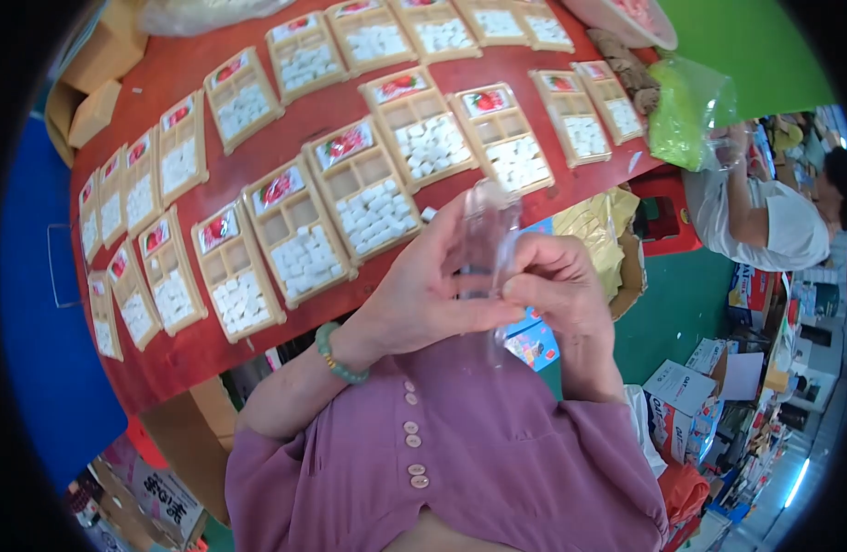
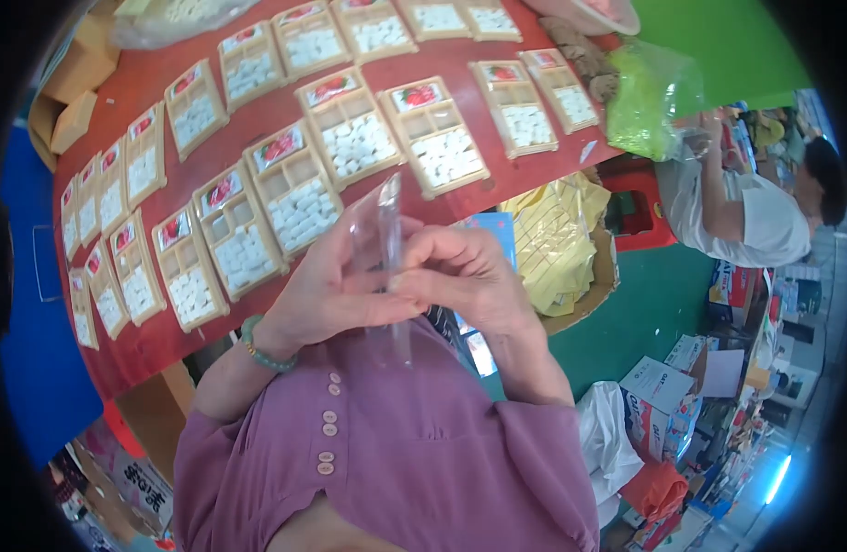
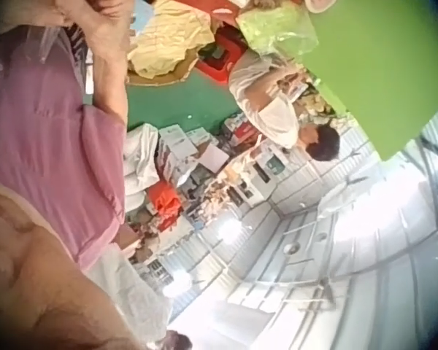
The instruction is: Packaging small boxes of white cubes with clear plastic lids.
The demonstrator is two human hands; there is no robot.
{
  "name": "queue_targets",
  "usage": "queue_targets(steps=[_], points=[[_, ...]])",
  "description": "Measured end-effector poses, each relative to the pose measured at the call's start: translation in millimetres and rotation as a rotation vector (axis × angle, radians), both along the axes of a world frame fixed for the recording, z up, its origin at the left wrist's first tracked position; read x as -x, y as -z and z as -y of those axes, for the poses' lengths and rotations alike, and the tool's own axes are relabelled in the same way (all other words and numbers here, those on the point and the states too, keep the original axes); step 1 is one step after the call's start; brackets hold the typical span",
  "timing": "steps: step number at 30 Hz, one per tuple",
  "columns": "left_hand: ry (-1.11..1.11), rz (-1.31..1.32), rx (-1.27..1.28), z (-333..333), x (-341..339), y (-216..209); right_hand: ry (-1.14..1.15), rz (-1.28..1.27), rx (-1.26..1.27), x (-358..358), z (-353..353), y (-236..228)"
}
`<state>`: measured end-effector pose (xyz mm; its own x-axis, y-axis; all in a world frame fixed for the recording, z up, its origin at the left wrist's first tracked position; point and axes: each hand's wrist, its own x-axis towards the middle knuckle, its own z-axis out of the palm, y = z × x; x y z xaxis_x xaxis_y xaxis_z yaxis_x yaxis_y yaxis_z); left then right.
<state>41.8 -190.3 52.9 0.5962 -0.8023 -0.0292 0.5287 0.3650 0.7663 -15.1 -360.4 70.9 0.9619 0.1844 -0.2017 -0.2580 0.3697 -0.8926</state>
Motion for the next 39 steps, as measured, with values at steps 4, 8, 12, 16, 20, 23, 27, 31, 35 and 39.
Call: queue_targets(steps=[4, 8, 12, 16, 20, 23, 27, 31, 35, 39], points=[[0.050, -0.056, -0.003, -8.1, -2.1, 4.7, -0.118, 0.065, 0.134, -5.8, 16.8, -5.8], [0.042, -0.097, -0.004, -14.9, -5.0, 6.5, 0.358, 0.274, 0.609, -46.0, 67.8, -19.6], [0.008, -0.104, -0.025, -14.2, -7.5, 4.4, 0.654, 0.320, 1.556, -121.9, 193.8, 3.1], [-0.021, -0.156, 0.015, -9.2, -10.5, 7.3, 0.493, 0.246, 2.065, -176.1, 269.4, 37.9], [-0.063, -0.231, 0.012, -8.6, -10.6, 8.4, 0.226, 0.268, 2.246, -204.7, 285.6, 49.8], [-0.113, -0.137, -0.043, -8.5, -15.1, 5.9, 0.238, 0.326, 2.279, -210.3, 300.6, 47.9], [-0.147, -0.166, -0.002, -4.3, -19.5, 4.0, 0.360, 0.321, 2.331, -212.1, 319.1, 48.3], [-0.163, -0.152, -0.039, -9.9, -17.0, 3.6, 0.617, 0.585, 2.215, -181.5, 256.1, 17.1], [-0.214, -0.122, -0.045, -13.7, -8.0, 4.5, 0.319, 0.253, 1.146, -118.9, 121.7, -23.9], [-0.177, -0.099, 0.007, -11.8, -7.2, 3.0, -0.113, 0.221, 0.530, -52.1, 22.7, -35.2]])
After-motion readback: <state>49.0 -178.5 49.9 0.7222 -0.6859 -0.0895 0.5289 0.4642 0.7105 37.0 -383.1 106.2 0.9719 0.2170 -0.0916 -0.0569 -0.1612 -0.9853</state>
